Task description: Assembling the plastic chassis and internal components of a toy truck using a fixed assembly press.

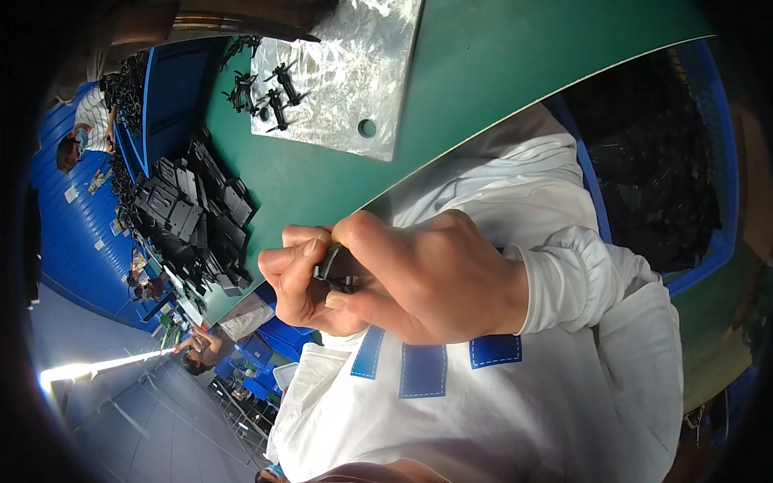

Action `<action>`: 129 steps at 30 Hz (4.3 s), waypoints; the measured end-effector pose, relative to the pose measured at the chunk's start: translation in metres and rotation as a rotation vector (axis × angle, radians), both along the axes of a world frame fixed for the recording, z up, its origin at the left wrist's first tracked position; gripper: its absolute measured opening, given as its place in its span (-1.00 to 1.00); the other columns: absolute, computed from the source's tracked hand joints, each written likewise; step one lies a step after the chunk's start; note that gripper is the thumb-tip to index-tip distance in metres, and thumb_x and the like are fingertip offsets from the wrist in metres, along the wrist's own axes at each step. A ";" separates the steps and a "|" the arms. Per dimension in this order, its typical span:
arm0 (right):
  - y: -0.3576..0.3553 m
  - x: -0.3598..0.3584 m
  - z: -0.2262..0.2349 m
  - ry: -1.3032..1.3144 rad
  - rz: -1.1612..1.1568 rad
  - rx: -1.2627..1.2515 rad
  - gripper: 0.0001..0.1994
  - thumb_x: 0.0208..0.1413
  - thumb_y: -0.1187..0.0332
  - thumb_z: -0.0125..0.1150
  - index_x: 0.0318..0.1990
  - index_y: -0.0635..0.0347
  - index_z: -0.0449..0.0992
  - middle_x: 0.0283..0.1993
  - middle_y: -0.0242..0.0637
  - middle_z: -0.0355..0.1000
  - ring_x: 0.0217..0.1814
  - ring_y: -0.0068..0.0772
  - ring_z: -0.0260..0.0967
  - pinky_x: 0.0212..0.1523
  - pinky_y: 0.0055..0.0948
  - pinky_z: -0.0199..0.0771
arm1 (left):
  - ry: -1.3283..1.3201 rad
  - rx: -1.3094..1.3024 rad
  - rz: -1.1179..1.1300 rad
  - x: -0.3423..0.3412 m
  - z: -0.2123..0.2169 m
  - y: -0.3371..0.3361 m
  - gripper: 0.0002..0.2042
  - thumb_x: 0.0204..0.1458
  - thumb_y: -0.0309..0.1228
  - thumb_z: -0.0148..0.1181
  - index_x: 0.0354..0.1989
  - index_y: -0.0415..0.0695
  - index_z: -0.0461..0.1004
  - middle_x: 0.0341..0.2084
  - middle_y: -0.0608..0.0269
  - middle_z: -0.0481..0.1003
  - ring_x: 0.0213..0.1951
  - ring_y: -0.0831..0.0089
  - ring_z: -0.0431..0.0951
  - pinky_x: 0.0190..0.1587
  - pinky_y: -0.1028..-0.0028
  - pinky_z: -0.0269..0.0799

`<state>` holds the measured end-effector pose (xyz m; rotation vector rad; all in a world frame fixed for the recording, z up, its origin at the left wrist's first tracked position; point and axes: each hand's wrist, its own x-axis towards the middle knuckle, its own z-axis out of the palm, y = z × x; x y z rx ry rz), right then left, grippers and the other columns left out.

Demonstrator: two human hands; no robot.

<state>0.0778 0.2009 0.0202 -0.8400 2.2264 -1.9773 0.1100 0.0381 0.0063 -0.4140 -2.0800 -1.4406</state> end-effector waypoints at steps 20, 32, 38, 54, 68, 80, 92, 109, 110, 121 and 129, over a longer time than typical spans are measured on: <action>0.004 -0.004 -0.011 -0.119 -0.031 -0.008 -0.58 0.09 0.32 0.36 -0.01 0.33 0.33 -0.48 -0.15 0.44 -0.61 -0.05 0.47 -0.59 -0.25 0.43 | 0.021 -0.350 0.165 0.001 0.014 -0.007 -0.59 -0.52 -0.57 0.51 -0.35 -0.04 0.61 -0.48 0.36 0.58 -0.26 0.27 0.47 -0.20 0.32 0.40; 0.006 -0.010 -0.017 -0.281 0.089 -0.122 -0.56 0.09 0.44 0.30 0.07 0.38 0.28 -0.33 0.06 0.46 -0.40 0.12 0.50 -0.46 -0.18 0.42 | -0.191 -0.323 0.199 -0.002 0.012 -0.007 -0.66 -0.53 -0.69 0.48 -0.45 -0.16 0.66 -0.45 0.27 0.61 -0.42 0.38 0.40 -0.32 0.46 0.31; 0.008 -0.016 -0.016 -0.300 0.126 -0.114 -0.54 0.08 0.48 0.28 0.10 0.40 0.27 -0.25 0.11 0.46 -0.36 0.17 0.51 -0.43 -0.17 0.44 | -0.197 -0.226 0.178 -0.007 0.008 -0.008 -0.66 -0.52 -0.74 0.46 -0.42 -0.22 0.65 -0.46 0.21 0.59 -0.45 0.36 0.43 -0.37 0.44 0.33; 0.007 -0.005 -0.023 -0.087 0.016 0.032 -0.52 0.05 0.47 0.32 0.10 0.43 0.31 -0.10 0.00 0.43 -0.53 -0.03 0.42 -0.53 -0.25 0.38 | -0.168 -0.203 0.107 -0.006 0.011 -0.006 -0.67 -0.43 -0.82 0.45 -0.39 -0.26 0.63 -0.46 0.15 0.54 -0.45 0.33 0.51 -0.41 0.46 0.46; 0.003 -0.017 -0.020 -0.214 0.024 -0.142 -0.57 0.09 0.51 0.24 0.10 0.40 0.28 -0.21 0.11 0.46 -0.34 0.19 0.50 -0.38 -0.14 0.46 | -0.163 -0.167 0.167 -0.016 0.010 -0.002 -0.66 -0.42 -0.87 0.40 -0.40 -0.28 0.63 -0.49 0.16 0.53 -0.47 0.35 0.51 -0.41 0.46 0.45; 0.003 -0.018 -0.020 -0.126 0.022 -0.126 -0.54 0.06 0.50 0.21 0.11 0.45 0.26 -0.31 0.09 0.44 -0.50 0.06 0.47 -0.50 -0.17 0.41 | -0.164 -0.119 0.163 -0.015 0.012 -0.002 -0.66 -0.44 -0.88 0.41 -0.41 -0.28 0.62 -0.49 0.14 0.53 -0.47 0.35 0.52 -0.42 0.46 0.44; 0.004 -0.015 -0.021 -0.078 0.032 -0.125 -0.53 0.08 0.49 0.24 0.13 0.47 0.26 -0.28 0.04 0.44 -0.53 0.01 0.46 -0.54 -0.20 0.41 | -0.080 -0.240 0.197 -0.011 0.015 -0.001 -0.58 -0.50 -0.88 0.40 -0.37 -0.22 0.61 -0.46 0.18 0.52 -0.48 0.35 0.51 -0.44 0.48 0.42; 0.008 -0.014 -0.017 -0.066 0.059 -0.054 -0.47 0.08 0.51 0.25 0.19 0.53 0.24 0.09 0.06 0.40 -0.51 -0.24 0.51 -0.53 -0.40 0.48 | -0.058 -0.235 0.199 -0.012 0.013 0.000 -0.58 -0.51 -0.87 0.40 -0.37 -0.21 0.64 -0.47 0.20 0.51 -0.48 0.37 0.51 -0.47 0.49 0.42; 0.008 -0.014 -0.017 -0.087 0.047 -0.086 -0.47 0.08 0.50 0.24 0.19 0.51 0.24 0.08 0.05 0.41 -0.47 -0.22 0.54 -0.50 -0.41 0.51 | -0.058 -0.219 0.192 -0.012 0.012 0.000 -0.59 -0.50 -0.87 0.40 -0.37 -0.22 0.64 -0.47 0.19 0.52 -0.48 0.37 0.51 -0.47 0.49 0.43; 0.006 -0.009 -0.024 -0.158 0.036 -0.122 -0.43 0.11 0.32 0.37 0.19 0.38 0.26 0.00 -0.06 0.41 -0.23 -0.22 0.55 -0.26 -0.39 0.55 | -0.087 -0.208 0.129 -0.012 0.008 -0.002 -0.66 -0.45 -0.86 0.40 -0.42 -0.27 0.63 -0.48 0.19 0.51 -0.48 0.33 0.51 -0.44 0.46 0.45; 0.007 -0.007 -0.026 -0.082 -0.005 -0.090 -0.45 0.11 0.32 0.37 0.16 0.38 0.28 0.02 -0.08 0.39 -0.33 -0.19 0.54 -0.40 -0.43 0.52 | -0.101 -0.211 0.107 -0.013 0.009 -0.001 -0.68 -0.44 -0.85 0.40 -0.43 -0.27 0.63 -0.49 0.18 0.51 -0.48 0.33 0.50 -0.44 0.46 0.44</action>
